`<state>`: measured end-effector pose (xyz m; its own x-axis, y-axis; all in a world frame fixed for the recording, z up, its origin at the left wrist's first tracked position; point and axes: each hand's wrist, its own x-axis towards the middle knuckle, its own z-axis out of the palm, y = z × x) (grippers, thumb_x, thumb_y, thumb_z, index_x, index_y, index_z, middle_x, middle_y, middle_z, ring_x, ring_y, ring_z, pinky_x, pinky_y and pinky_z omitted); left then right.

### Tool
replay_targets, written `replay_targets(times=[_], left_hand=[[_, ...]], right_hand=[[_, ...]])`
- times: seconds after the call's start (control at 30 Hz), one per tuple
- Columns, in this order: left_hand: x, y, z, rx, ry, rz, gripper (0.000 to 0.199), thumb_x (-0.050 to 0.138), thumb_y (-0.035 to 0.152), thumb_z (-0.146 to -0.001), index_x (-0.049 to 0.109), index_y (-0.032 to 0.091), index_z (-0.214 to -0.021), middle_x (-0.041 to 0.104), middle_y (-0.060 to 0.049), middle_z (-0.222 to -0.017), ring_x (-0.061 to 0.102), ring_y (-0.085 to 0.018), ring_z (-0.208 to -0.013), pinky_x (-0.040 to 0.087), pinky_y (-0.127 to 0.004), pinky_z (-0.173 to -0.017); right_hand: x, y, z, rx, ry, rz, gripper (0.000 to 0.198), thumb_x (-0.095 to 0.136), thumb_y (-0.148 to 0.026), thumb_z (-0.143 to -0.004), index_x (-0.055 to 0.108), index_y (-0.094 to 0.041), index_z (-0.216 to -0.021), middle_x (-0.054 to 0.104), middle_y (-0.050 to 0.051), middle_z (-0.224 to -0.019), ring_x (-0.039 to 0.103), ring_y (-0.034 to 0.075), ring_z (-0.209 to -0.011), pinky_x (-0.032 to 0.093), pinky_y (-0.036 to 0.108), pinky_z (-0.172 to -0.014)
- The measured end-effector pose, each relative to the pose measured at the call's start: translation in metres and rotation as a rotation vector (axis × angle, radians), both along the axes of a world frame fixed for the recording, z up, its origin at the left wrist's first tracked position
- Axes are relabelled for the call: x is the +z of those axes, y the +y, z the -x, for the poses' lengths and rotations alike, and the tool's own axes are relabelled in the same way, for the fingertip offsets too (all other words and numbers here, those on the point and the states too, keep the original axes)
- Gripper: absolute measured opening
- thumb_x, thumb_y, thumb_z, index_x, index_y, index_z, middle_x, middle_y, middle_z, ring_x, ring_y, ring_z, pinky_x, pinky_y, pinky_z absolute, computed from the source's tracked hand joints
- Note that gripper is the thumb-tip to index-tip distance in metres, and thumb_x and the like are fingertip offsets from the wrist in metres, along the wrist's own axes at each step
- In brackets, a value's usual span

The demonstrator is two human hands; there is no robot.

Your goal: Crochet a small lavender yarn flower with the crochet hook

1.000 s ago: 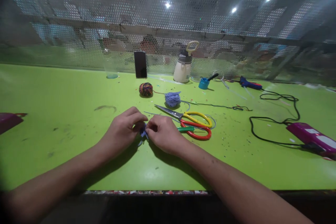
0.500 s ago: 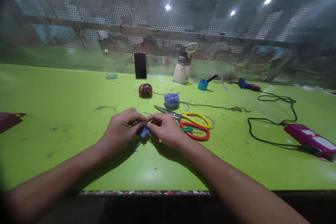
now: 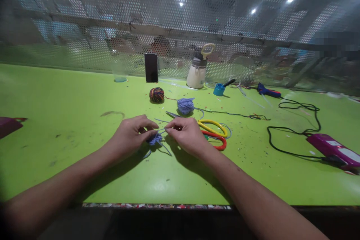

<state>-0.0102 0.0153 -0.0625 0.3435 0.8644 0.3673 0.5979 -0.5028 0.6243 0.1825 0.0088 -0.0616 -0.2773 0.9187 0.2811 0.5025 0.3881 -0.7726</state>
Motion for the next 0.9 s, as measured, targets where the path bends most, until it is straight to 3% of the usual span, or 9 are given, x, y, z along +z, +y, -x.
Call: replay_targets(times=[0.23, 0.53, 0.9], left_hand=[[0.012, 0.008, 0.012, -0.020, 0.079, 0.120, 0.018, 0.065, 0.013, -0.078, 0.075, 0.016, -0.092, 0.074, -0.012, -0.083, 0.065, -0.022, -0.069, 0.049, -0.037, -0.067], [0.002, 0.012, 0.020, -0.045, 0.192, 0.178, 0.026, 0.061, 0.019, -0.079, 0.073, 0.018, -0.102, 0.073, -0.009, -0.073, 0.063, -0.021, -0.061, 0.045, -0.031, -0.057], [-0.002, 0.011, 0.022, -0.004, 0.209, 0.188, 0.011, 0.056, 0.018, -0.078, 0.066, 0.020, -0.074, 0.069, -0.008, -0.067, 0.063, -0.023, -0.066, 0.039, -0.027, -0.051]], right_hand=[[0.016, -0.005, -0.013, 0.150, -0.163, -0.053, 0.015, 0.060, -0.007, -0.077, 0.071, -0.016, -0.072, 0.071, 0.008, -0.079, 0.062, 0.018, -0.069, 0.047, 0.031, -0.066], [0.014, -0.002, -0.019, 0.197, -0.338, -0.050, 0.020, 0.058, -0.005, -0.077, 0.070, -0.017, -0.067, 0.069, 0.006, -0.071, 0.060, 0.018, -0.066, 0.045, 0.030, -0.064], [0.011, 0.003, -0.025, 0.131, -0.400, 0.017, 0.020, 0.060, -0.002, -0.075, 0.072, -0.016, -0.067, 0.069, 0.007, -0.071, 0.060, 0.018, -0.064, 0.045, 0.030, -0.062]])
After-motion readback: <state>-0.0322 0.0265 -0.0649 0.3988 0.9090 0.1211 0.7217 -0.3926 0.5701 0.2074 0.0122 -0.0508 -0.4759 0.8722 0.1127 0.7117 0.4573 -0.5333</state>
